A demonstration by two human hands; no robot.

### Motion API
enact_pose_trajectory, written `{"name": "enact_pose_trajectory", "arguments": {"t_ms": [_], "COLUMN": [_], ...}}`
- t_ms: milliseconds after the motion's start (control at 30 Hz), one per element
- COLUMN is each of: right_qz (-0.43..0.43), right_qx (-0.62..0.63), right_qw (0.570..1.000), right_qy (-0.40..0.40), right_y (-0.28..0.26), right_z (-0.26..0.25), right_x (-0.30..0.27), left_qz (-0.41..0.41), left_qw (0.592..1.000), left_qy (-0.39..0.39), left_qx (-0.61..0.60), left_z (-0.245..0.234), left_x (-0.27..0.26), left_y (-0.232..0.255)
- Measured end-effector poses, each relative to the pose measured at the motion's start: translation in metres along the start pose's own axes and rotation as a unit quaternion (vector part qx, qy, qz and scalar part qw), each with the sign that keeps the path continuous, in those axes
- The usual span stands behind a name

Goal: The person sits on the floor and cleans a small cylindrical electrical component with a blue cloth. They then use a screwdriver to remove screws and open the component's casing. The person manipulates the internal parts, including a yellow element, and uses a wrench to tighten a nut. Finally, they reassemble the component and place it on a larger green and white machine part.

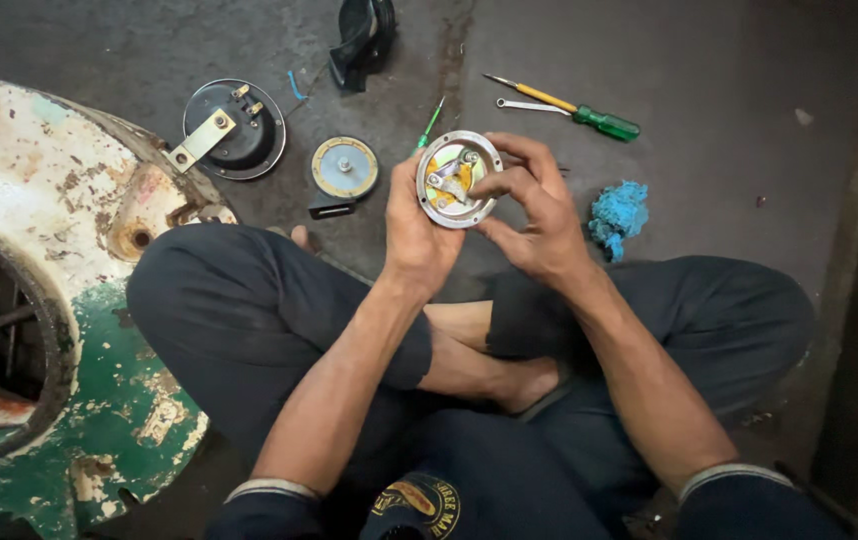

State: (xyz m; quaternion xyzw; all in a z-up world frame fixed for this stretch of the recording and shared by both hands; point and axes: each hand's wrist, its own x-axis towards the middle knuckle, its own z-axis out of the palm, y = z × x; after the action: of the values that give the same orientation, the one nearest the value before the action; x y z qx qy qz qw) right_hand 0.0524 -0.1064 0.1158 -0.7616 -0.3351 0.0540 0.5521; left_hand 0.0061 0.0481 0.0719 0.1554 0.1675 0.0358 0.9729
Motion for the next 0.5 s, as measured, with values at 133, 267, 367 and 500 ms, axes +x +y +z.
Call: {"name": "enact_pose_trajectory", "arguments": {"t_ms": [133, 267, 367, 500], "right_qz": [0.028, -0.018, 0.029, 0.061], "right_qx": [0.037, 0.02, -0.012, -0.037], "right_qw": [0.999, 1.0, 0.998, 0.992], "right_qy": [-0.009, -0.014, 0.047, 0.102], "right_y": [-0.005, -0.011, -0.015, -0.019], "right_z": [-0.002, -0.01, -0.01, 0.0], "right_x": [0.003, 0.005, 0.005, 0.0], "left_qz": [0.004, -0.014, -0.003, -0.047], "left_qw": [1.0, 0.999, 0.998, 0.996], "left_qy": [0.004, 0.033, 0.043, 0.037], "left_qx": [0.007, 0.019, 0.047, 0.06], "left_z": [0.003, 0.004, 0.001, -0.009], "left_x": [-0.001, 0.0, 0.002, 0.001], "left_y": [0.003, 0.004, 0.0, -0.01]}}
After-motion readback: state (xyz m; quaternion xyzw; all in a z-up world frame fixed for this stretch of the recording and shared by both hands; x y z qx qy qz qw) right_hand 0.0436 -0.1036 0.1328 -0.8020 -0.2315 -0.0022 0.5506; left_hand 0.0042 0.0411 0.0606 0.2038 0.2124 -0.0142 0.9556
